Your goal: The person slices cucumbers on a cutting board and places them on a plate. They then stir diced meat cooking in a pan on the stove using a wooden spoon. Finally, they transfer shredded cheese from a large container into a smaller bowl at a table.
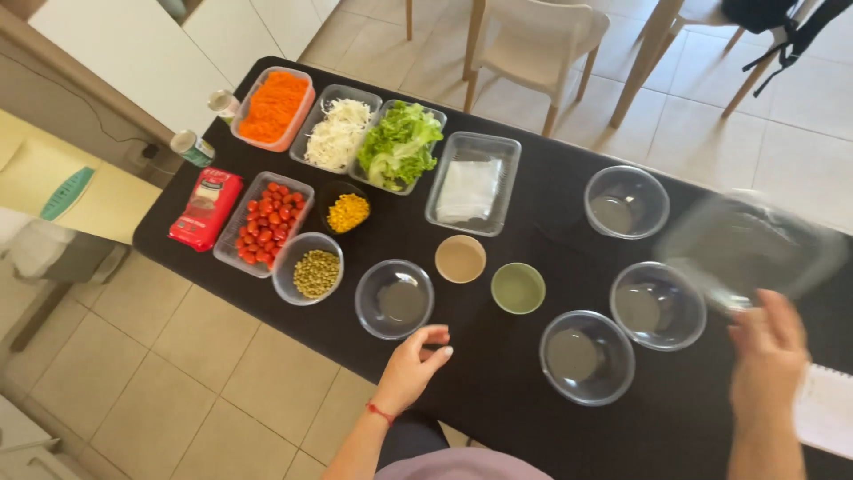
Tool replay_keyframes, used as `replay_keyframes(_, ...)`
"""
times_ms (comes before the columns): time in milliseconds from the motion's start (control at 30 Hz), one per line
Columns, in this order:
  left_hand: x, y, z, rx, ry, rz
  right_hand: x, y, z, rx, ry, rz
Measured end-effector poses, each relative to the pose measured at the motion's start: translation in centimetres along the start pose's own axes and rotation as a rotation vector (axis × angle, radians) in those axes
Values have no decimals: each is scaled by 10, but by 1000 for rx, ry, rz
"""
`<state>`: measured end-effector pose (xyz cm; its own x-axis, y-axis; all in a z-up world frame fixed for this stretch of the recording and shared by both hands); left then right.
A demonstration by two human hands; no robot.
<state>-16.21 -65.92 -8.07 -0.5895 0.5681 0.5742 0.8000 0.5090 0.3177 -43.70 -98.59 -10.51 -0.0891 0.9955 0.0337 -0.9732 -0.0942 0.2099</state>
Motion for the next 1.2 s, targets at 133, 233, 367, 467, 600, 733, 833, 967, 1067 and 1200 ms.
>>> replay_keyframes(133,-17,44,-3,184,-156,61,114,-101,53,5,-191,298)
replay_keyframes(233,-23,87,-7,220,-93,121,172,-164,41,-96,-238,666)
replay_keyframes(367,-35,149,15,219,-179,-14,221,-234,70,-167,-308,781)
replay_keyframes(467,-45,191,33,229,-236,-104,235,-271,60,-194,-281,763)
replay_keyframes(600,-62,235,57,265,-275,-138,243,-318,3,96,-169,347)
replay_keyframes(733,-70,260,61,235,-321,-114,253,-341,-36,362,-184,212)
replay_keyframes(833,-77,264,70,280,-351,-83,275,-337,-30,267,-570,256)
replay_keyframes(967,-77,264,64,287,-379,-119,285,-289,-47,120,-519,124)
replay_keyframes(1067,-72,263,55,244,-374,-67,300,-225,-46,89,-578,9)
replay_keyframes(1200,-85,249,60,236,-315,34,324,-140,-85,175,-598,-232)
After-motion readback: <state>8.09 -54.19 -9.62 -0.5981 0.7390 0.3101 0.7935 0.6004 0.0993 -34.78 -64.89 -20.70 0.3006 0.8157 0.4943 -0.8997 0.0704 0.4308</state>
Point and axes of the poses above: each hand's wrist, its own x-axis away from the middle knuckle, its own y-axis out of the back of the hand, z = x × y, the point moved 1 cm from there along -x, towards the middle knuckle, and after that the axes turned 2 degrees about y, right-handed, at the moved point
